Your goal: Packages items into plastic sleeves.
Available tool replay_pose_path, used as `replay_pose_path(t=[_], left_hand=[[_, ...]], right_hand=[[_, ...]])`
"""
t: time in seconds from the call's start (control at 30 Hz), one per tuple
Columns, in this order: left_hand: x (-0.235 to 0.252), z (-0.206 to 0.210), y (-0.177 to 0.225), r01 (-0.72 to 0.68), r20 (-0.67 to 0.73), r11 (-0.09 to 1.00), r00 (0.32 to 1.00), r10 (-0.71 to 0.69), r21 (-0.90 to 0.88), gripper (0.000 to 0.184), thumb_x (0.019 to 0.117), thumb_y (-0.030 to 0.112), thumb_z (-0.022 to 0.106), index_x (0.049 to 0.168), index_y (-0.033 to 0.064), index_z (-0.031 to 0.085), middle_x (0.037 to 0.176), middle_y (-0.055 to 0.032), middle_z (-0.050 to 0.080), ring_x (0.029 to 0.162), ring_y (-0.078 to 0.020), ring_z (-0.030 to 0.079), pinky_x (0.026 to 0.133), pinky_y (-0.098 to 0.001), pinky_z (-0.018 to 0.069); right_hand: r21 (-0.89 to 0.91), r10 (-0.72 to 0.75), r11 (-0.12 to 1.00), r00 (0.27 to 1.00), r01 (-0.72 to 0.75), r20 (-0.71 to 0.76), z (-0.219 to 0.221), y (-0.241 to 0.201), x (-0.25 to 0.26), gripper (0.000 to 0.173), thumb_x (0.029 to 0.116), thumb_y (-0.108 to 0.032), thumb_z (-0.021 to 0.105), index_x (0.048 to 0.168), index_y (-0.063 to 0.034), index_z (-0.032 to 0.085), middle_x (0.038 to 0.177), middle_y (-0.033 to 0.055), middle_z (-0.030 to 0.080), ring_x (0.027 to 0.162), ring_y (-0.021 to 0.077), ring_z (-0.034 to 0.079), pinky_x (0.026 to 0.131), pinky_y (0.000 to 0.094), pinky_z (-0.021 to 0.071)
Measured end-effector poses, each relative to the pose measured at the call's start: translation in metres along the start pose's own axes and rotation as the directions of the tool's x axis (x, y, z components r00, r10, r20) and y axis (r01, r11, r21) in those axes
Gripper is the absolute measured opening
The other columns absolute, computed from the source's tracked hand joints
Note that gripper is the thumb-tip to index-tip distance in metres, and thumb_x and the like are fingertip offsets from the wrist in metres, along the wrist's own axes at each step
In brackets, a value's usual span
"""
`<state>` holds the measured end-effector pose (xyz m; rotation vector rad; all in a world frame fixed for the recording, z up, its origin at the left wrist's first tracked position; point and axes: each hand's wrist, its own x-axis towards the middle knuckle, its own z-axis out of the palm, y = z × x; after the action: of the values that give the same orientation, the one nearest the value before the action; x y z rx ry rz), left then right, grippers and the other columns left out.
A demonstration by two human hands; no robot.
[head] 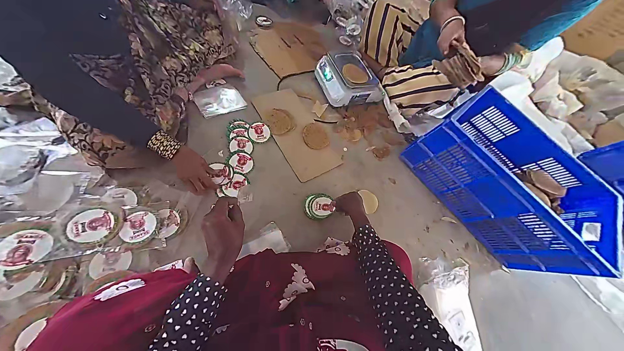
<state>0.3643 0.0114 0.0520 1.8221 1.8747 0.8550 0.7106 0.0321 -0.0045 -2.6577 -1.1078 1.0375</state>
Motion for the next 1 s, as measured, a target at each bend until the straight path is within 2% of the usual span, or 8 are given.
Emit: replay_pose_path(t=[0.13, 0.3, 0.37, 0.47, 0.63, 0.8, 0.87, 1.0], left_hand=[[0.002, 0.005, -0.008, -0.022, -0.032, 1.0, 0.999, 0.022, -0.003, 0.019, 0.1002, 0.006, 0.056, 0.107, -0.0051, 0.07, 0.074, -0.0196, 0.066, 0.062, -0.0336, 0.063, 0.062, -0.0516, 0.0526], [0.003, 0.004, -0.007, -0.012, -0.041, 1.0, 0.999, 0.011, -0.014, 0.02, 0.0999, 0.006, 0.056, 0.106, -0.0049, 0.071, 0.07, -0.0158, 0.063, 0.058, -0.0293, 0.059, 0.058, -0.0476, 0.0505], [0.001, 0.002, -0.004, -0.025, -0.057, 0.999, 0.998, 0.024, -0.023, 0.02, 0.0988, 0.005, 0.056, 0.105, -0.0058, 0.07, 0.069, -0.0162, 0.063, 0.058, -0.029, 0.059, 0.058, -0.0469, 0.05], [0.0, 0.003, -0.002, -0.05, -0.077, 0.998, 0.996, 0.047, -0.03, 0.019, 0.0984, 0.005, 0.055, 0.103, -0.0061, 0.07, 0.07, -0.0163, 0.063, 0.057, -0.0287, 0.06, 0.056, -0.0464, 0.0505], [0.0, 0.01, -0.007, -0.048, -0.07, 0.998, 0.997, 0.045, -0.05, 0.019, 0.0972, 0.006, 0.056, 0.102, -0.0048, 0.07, 0.067, -0.0128, 0.061, 0.052, -0.0232, 0.056, 0.052, -0.041, 0.0481], [0.005, 0.022, -0.015, -0.042, -0.104, 0.995, 0.994, 0.033, -0.087, 0.021, 0.0955, 0.011, 0.056, 0.099, -0.0032, 0.07, 0.061, -0.0055, 0.054, 0.048, -0.0122, 0.047, 0.047, -0.0309, 0.0419], [0.007, 0.026, -0.016, -0.021, -0.102, 0.995, 0.995, 0.011, -0.097, 0.02, 0.0957, 0.012, 0.057, 0.098, -0.0032, 0.071, 0.06, -0.0043, 0.054, 0.047, -0.0093, 0.046, 0.047, -0.0275, 0.0408], [0.009, 0.032, -0.016, 0.022, -0.075, 0.991, 0.997, -0.032, -0.129, 0.019, 0.0952, 0.012, 0.059, 0.099, -0.0024, 0.071, 0.061, -0.0017, 0.055, 0.048, -0.0035, 0.044, 0.046, -0.0207, 0.0397]], right_hand=[[0.087, -0.008, 0.996, 0.999, 0.011, -0.044, -0.004, 0.001, -0.003, 0.025, 0.0905, -0.008, 0.071, 0.115, -0.0091, 0.075, 0.096, 0.0086, 0.075, 0.079, 0.0182, 0.07, 0.076, 0.0394, 0.0565], [0.049, -0.139, 0.988, 0.979, 0.148, -0.151, -0.018, 0.001, -0.013, 0.018, 0.0924, -0.012, 0.07, 0.109, -0.013, 0.079, 0.103, 0.0113, 0.076, 0.097, 0.0306, 0.071, 0.09, 0.0583, 0.0523], [0.15, -0.175, 0.968, 0.97, 0.201, -0.168, -0.025, 0.0, -0.017, 0.014, 0.0962, -0.011, 0.068, 0.105, -0.0092, 0.078, 0.099, 0.0116, 0.075, 0.09, 0.0258, 0.069, 0.086, 0.0507, 0.0528], [0.407, -0.166, 0.882, 0.964, 0.239, -0.207, -0.034, -0.018, -0.011, 0.015, 0.1007, -0.01, 0.063, 0.111, -0.0025, 0.072, 0.089, 0.0091, 0.07, 0.066, 0.0122, 0.06, 0.06, 0.0298, 0.0481], [0.601, -0.195, 0.731, 0.943, 0.323, -0.27, -0.047, -0.07, 0.052, 0.03, 0.0988, -0.002, 0.062, 0.128, 0.006, 0.058, 0.104, 0.0206, 0.069, 0.078, 0.0228, 0.071, 0.075, 0.0394, 0.0622], [0.306, -0.298, 0.862, 0.893, 0.403, -0.339, -0.057, -0.121, 0.13, 0.021, 0.0932, -0.013, 0.073, 0.11, -0.0003, 0.073, 0.097, 0.016, 0.074, 0.081, 0.0248, 0.07, 0.077, 0.0453, 0.057], [0.141, -0.325, 0.909, 0.879, 0.392, -0.348, -0.06, -0.138, 0.149, 0.022, 0.0943, -0.018, 0.072, 0.107, -0.0007, 0.075, 0.107, 0.0213, 0.073, 0.103, 0.037, 0.068, 0.093, 0.059, 0.0505], [0.019, -0.349, 0.922, 0.85, 0.387, -0.394, -0.054, -0.158, 0.189, 0.025, 0.0966, -0.022, 0.068, 0.11, -0.0012, 0.074, 0.113, 0.0233, 0.071, 0.111, 0.0425, 0.065, 0.096, 0.0642, 0.0482]])
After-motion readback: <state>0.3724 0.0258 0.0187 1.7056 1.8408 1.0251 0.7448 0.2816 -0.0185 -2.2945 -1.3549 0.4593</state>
